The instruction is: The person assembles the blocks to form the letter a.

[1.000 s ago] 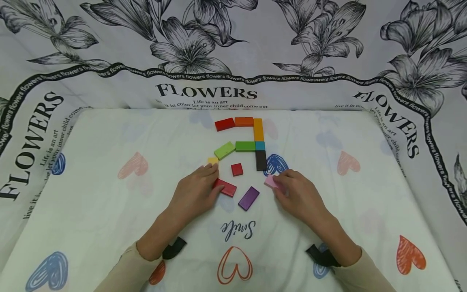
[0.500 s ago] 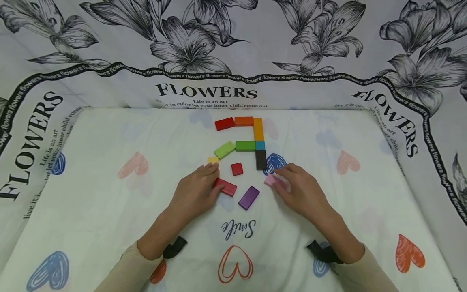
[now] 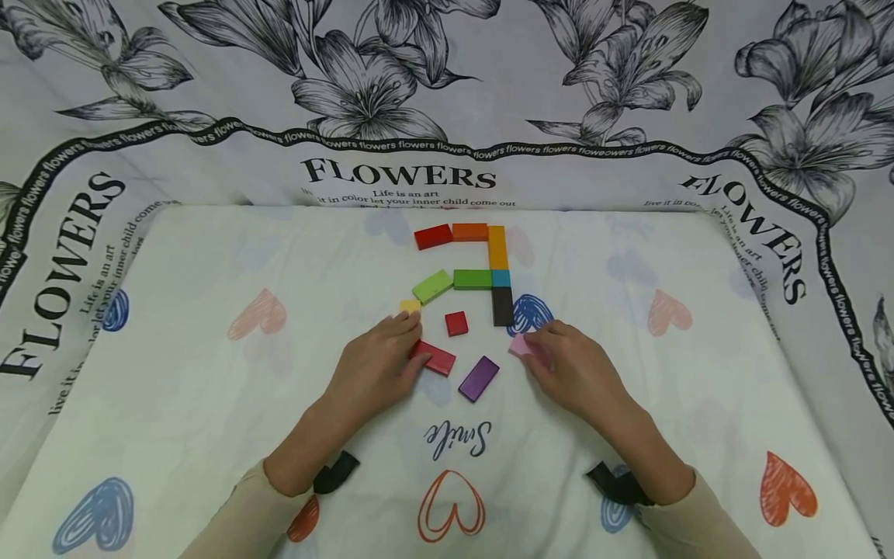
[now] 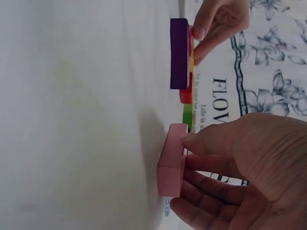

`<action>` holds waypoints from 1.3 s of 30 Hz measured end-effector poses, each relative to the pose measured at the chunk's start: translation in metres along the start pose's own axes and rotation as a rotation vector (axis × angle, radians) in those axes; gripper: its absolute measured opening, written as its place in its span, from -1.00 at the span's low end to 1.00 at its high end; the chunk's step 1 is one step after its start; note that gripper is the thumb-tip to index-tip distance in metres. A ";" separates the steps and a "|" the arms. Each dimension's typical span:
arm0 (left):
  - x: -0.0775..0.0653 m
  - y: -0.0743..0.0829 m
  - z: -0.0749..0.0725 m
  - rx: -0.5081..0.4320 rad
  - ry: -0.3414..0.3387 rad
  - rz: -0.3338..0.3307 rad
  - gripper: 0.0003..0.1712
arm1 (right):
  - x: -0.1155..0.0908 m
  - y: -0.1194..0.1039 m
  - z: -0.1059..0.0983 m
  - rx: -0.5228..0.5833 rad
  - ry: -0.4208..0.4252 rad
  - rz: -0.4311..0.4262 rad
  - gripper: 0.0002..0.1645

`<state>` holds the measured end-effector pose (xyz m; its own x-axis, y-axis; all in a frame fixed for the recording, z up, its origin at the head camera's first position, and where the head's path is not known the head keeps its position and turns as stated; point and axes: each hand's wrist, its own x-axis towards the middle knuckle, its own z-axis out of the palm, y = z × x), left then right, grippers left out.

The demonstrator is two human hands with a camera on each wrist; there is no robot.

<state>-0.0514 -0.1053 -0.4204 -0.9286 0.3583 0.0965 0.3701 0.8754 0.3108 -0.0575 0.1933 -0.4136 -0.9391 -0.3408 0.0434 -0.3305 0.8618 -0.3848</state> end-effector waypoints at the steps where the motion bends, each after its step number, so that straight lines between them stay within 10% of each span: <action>1: 0.000 0.000 0.000 -0.001 0.000 0.001 -0.43 | 0.000 0.000 0.000 0.000 0.009 -0.008 -0.62; 9: 0.002 0.001 -0.001 0.003 -0.003 0.006 -0.46 | 0.013 -0.011 -0.003 0.110 0.090 -0.124 -0.60; 39: -0.001 -0.003 -0.001 -0.001 0.020 0.024 -0.49 | 0.071 -0.061 0.021 0.004 -0.164 -0.307 -0.65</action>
<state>-0.0518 -0.1080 -0.4207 -0.9200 0.3723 0.1227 0.3919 0.8665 0.3093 -0.1023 0.1089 -0.4066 -0.7680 -0.6404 0.0090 -0.5948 0.7080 -0.3808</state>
